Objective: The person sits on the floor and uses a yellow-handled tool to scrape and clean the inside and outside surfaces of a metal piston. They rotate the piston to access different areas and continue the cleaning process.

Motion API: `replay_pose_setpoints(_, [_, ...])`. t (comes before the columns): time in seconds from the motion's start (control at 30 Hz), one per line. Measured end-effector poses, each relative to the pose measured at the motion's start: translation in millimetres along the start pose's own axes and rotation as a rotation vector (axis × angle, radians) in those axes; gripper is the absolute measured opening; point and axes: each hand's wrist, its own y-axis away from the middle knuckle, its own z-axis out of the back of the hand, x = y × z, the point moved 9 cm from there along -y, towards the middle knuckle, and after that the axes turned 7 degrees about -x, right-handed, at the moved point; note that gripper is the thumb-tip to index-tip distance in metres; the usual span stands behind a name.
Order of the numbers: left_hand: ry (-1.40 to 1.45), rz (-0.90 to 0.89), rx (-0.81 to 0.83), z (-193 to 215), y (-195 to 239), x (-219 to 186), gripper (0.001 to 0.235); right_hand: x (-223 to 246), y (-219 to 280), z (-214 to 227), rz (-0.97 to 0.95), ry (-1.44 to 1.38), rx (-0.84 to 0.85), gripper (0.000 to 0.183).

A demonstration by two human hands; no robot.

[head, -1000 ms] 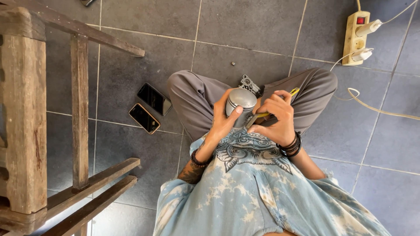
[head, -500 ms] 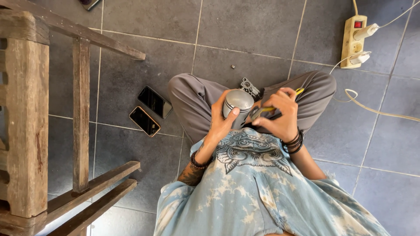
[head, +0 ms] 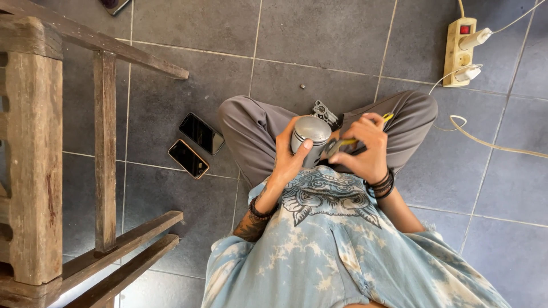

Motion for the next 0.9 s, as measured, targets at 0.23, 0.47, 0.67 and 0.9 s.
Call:
replay_pose_setpoints(0.23, [0.01,0.002,-0.005,1,1,4,0.051,10,-2,-2,-0.013,0.0,-0.025,0.065])
replay_pose_setpoints(0.47, [0.016,0.018,0.003,-2,1,4,0.052,-10,3,5,-0.046,0.023,-0.039,0.07])
replay_pose_setpoints(0.67, [-0.014,0.018,0.007,1,0,7,0.052,-3,2,2,-0.04,0.011,-0.032,0.067])
replay_pose_setpoints(0.9, [0.039,0.02,-0.016,2,-3,3,0.05,-1,2,-5,-0.031,-0.004,-0.027,0.067])
